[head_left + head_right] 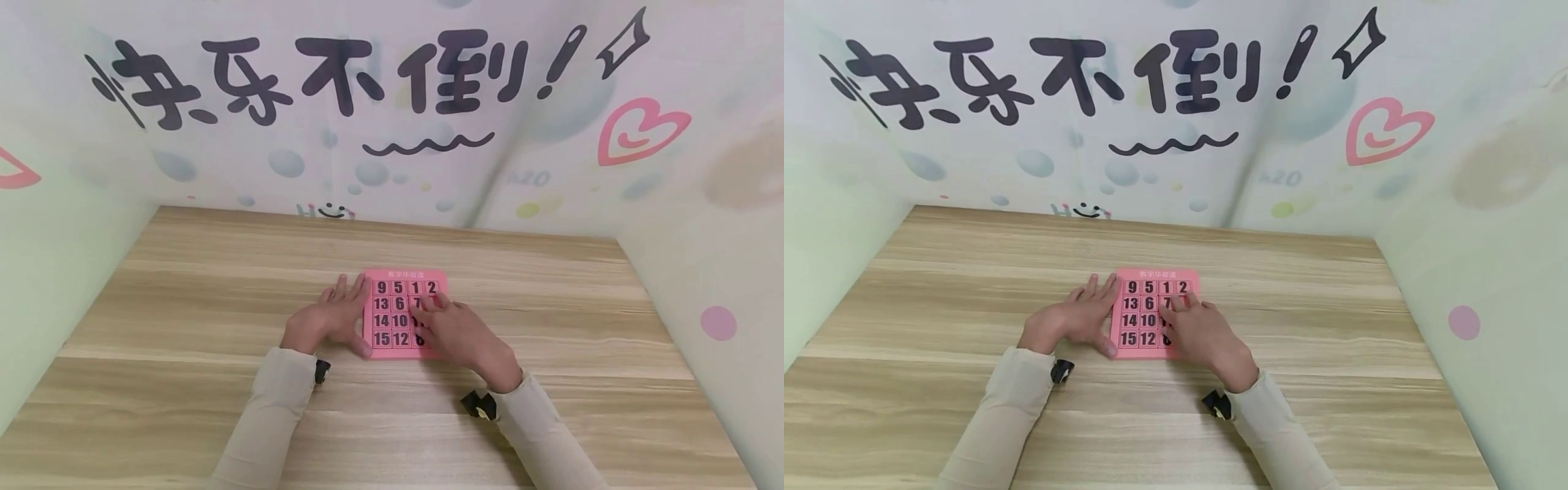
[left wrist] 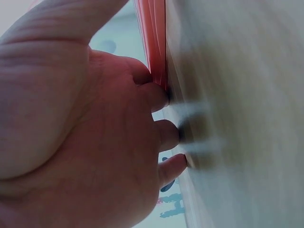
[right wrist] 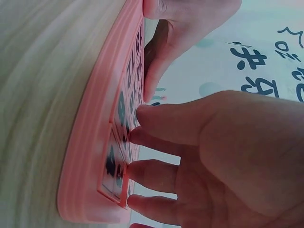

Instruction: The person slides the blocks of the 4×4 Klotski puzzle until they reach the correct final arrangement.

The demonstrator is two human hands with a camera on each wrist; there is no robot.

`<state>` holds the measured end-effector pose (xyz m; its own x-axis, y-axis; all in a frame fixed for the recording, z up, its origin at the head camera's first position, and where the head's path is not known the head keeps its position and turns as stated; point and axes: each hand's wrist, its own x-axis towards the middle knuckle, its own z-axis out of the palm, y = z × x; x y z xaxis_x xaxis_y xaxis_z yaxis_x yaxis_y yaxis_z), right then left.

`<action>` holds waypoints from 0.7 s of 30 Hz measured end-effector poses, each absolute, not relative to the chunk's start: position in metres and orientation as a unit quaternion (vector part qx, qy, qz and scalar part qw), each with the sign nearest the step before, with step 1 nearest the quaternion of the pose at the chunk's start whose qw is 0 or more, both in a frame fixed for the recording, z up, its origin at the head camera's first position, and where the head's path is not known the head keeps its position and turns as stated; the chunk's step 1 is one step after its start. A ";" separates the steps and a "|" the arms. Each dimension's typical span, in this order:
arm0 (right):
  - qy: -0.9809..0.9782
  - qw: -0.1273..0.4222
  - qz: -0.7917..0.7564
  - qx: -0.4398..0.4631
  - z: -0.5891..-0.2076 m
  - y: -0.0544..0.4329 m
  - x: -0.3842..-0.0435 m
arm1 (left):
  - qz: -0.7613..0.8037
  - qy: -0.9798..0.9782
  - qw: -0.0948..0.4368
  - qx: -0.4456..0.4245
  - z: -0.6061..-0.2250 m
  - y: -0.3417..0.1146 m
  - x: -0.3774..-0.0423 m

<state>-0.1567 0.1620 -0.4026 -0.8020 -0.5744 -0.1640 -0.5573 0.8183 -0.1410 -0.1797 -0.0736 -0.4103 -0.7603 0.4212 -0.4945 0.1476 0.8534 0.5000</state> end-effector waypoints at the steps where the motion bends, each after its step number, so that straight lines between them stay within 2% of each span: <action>1: 0.948 0.098 -0.042 -0.299 -0.403 0.162 -0.157 | 0.222 0.911 0.309 0.156 -0.410 -0.074 -0.180; 12: 0.951 0.110 -0.044 -0.285 -0.403 0.160 -0.154 | 0.224 0.912 0.305 0.157 -0.411 -0.074 -0.180; 21: 0.949 0.142 -0.070 -0.272 -0.395 0.174 -0.159 | 0.229 0.911 0.306 0.155 -0.411 -0.074 -0.181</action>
